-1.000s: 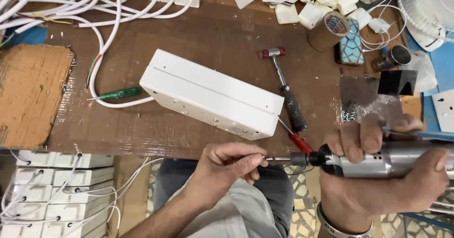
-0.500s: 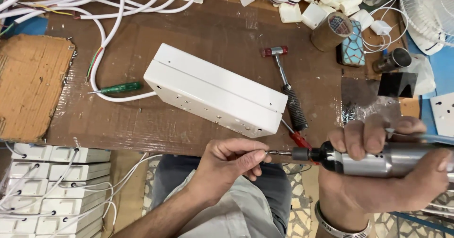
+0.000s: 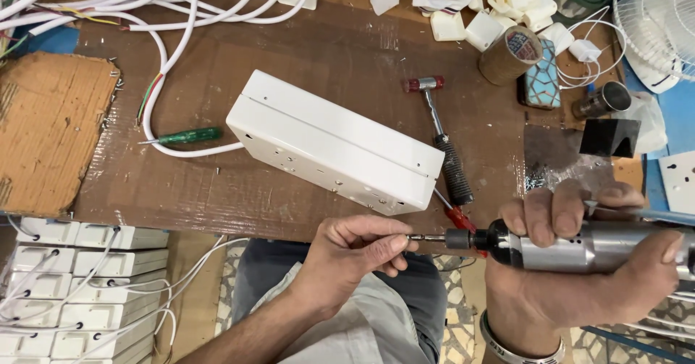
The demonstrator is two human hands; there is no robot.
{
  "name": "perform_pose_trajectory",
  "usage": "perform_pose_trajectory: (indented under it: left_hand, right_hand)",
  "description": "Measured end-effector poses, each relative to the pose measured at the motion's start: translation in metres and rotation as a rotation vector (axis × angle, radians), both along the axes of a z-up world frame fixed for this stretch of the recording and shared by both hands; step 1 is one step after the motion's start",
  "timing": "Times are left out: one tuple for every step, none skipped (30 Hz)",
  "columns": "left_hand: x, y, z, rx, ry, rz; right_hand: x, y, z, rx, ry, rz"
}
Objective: Assembling a white electrical distribution box using a pneumatic screwdriver and hammer.
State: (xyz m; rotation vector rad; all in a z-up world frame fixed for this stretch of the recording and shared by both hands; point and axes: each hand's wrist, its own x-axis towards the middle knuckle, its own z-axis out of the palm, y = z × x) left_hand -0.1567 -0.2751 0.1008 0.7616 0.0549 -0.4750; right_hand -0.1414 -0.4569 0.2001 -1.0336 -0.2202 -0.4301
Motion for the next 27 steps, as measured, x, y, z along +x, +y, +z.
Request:
perform_pose_trajectory:
  left_hand:
    - [0.0,0.0,0.0,0.014,-0.05,0.008]
    - [0.0,0.001,-0.001,0.028,-0.101,0.017]
    - [0.0,0.001,0.001,0.027,-0.102,0.018]
    - [0.001,0.001,0.003,0.101,-0.205,0.028]
    - [0.002,0.002,0.005,0.174,-0.308,0.04]
    - [0.005,0.003,0.011,0.171,-0.313,0.037]
    - [0.007,0.004,0.017,0.213,-0.392,0.046]
    - [0.009,0.005,0.023,0.254,-0.47,0.055]
    - [0.015,0.003,0.027,0.25,-0.474,0.052]
    - [0.021,0.001,0.031,0.372,-0.643,0.13]
    - [0.028,-0.002,0.035,0.495,-0.81,0.211]
    - [0.036,-0.003,0.037,0.49,-0.814,0.211]
    - [0.045,-0.004,0.039,0.626,-0.939,0.264]
    - [0.053,-0.005,0.042,0.765,-1.061,0.318]
    - [0.059,-0.004,0.048,0.761,-1.065,0.32]
    - [0.065,-0.003,0.054,0.805,-1.064,0.316]
    - [0.07,-0.003,0.06,0.849,-1.062,0.311]
    - [0.075,-0.002,0.059,0.847,-1.063,0.313]
    - [0.08,-0.002,0.057,0.917,-1.049,0.3]
    - [0.085,-0.002,0.056,0.985,-1.034,0.287]
    - [0.088,-0.004,0.052,0.983,-1.033,0.288]
    - [0.09,-0.006,0.048,1.034,-1.073,0.298]
    - [0.093,-0.008,0.043,1.086,-1.112,0.308]
    - [0.093,-0.007,0.045,1.087,-1.107,0.305]
    - [0.092,-0.005,0.047,1.102,-1.134,0.302]
    - [0.091,-0.004,0.048,1.117,-1.157,0.295]
    - [0.092,-0.004,0.047,1.116,-1.148,0.289]
  right_hand:
    - [0.001,0.002,0.001,-0.015,0.002,-0.039]
    - [0.001,0.004,0.002,-0.03,0.002,-0.078]
    - [0.0,0.003,0.002,-0.031,0.001,-0.077]
    - [-0.001,0.001,0.001,-0.017,0.013,-0.058]
    - [-0.003,-0.001,0.001,-0.003,0.025,-0.04]
    - [0.0,-0.003,0.003,-0.005,0.02,-0.044]
    - [0.003,-0.005,0.005,-0.044,-0.028,0.006]
    - [0.005,-0.008,0.006,-0.085,-0.076,0.053]
    - [0.011,-0.015,0.008,-0.088,-0.079,0.048]
    - [0.017,-0.022,0.009,-0.135,-0.14,0.146]
    - [0.023,-0.03,0.01,-0.181,-0.203,0.243]
    - [0.031,-0.026,0.017,-0.185,-0.207,0.24]
    - [0.039,-0.023,0.024,-0.253,-0.256,0.218]
    - [0.047,-0.018,0.031,-0.319,-0.305,0.196]
    - [0.056,-0.018,0.031,-0.322,-0.308,0.194]
    - [0.065,-0.018,0.032,-0.309,-0.314,0.251]
    - [0.074,-0.018,0.033,-0.296,-0.319,0.309]
    - [0.08,-0.014,0.032,-0.298,-0.32,0.309]
    - [0.087,-0.009,0.03,-0.325,-0.282,0.34]
    - [0.093,-0.004,0.029,-0.352,-0.241,0.369]
    - [0.094,-0.001,0.028,-0.355,-0.24,0.369]
    - [0.095,0.004,0.027,-0.403,-0.212,0.321]
    - [0.096,0.008,0.025,-0.452,-0.184,0.273]
    - [0.096,0.01,0.027,-0.451,-0.179,0.274]
    - [0.095,0.013,0.027,-0.431,-0.132,0.267]
    - [0.094,0.015,0.028,-0.412,-0.08,0.259]
    - [0.095,0.016,0.027,-0.411,-0.07,0.26]
